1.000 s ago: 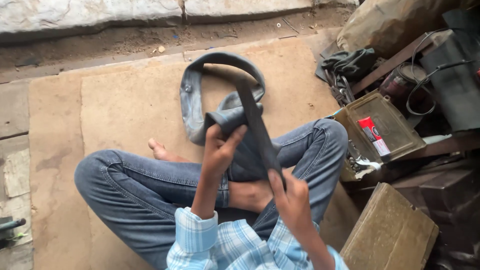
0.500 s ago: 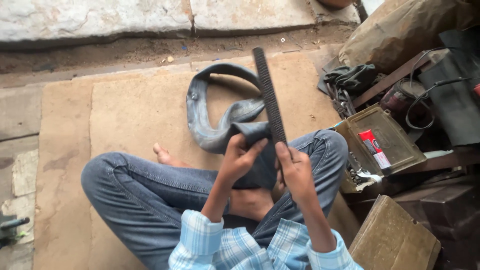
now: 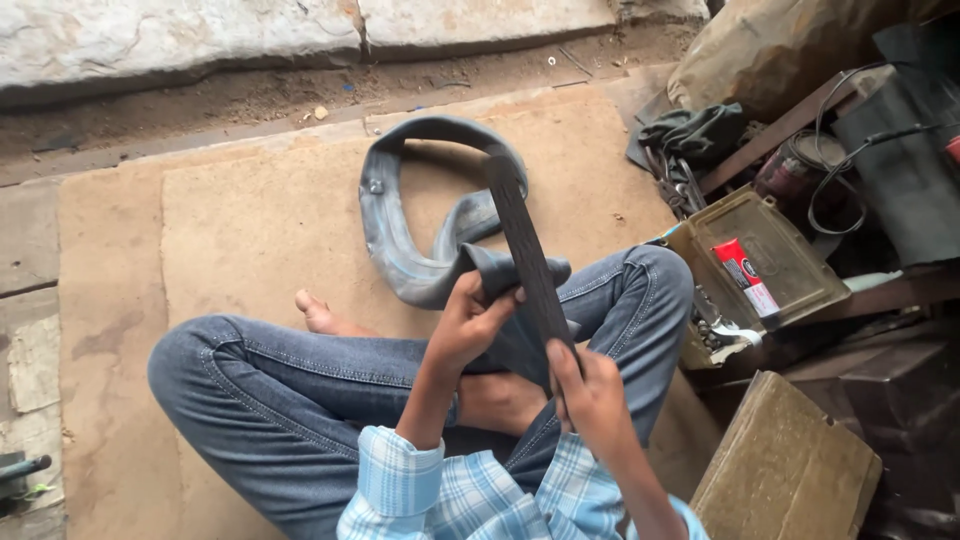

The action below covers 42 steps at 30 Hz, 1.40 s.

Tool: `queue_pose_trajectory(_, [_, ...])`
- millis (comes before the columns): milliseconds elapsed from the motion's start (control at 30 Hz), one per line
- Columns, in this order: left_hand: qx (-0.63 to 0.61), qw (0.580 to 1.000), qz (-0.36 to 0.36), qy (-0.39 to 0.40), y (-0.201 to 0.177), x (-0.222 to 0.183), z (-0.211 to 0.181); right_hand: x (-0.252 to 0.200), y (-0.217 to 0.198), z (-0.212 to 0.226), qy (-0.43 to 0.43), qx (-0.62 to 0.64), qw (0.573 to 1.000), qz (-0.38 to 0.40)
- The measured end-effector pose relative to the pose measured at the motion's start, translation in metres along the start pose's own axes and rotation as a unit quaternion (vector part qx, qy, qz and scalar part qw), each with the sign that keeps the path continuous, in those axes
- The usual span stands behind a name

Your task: Using a metal rasp to roughen the surface of a motorcycle inner tube in preparation for a patch.

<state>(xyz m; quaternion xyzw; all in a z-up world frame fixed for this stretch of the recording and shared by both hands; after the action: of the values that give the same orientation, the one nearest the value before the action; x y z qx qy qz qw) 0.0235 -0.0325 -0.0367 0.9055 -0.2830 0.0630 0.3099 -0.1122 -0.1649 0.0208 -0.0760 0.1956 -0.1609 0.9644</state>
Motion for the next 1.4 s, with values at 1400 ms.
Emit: queue_pose_trajectory(1400, [0.123,0.987,-0.091,-0.042,0.004,0.003,-0.032,0.033,0.016,0.059,-0.016,0.025,0.999,0.032])
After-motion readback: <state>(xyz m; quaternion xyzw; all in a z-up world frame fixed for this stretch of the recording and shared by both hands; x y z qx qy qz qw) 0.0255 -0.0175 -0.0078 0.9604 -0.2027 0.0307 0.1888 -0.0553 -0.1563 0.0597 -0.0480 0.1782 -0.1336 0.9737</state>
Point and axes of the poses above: each hand's wrist, its own x-axis towards the middle knuckle, its own y-axis out of the palm, z = x × y, the point moved 3 cm from there along x, towards the middle knuckle, and after that the axes turned 3 degrees about y, right-handed, at the moved point
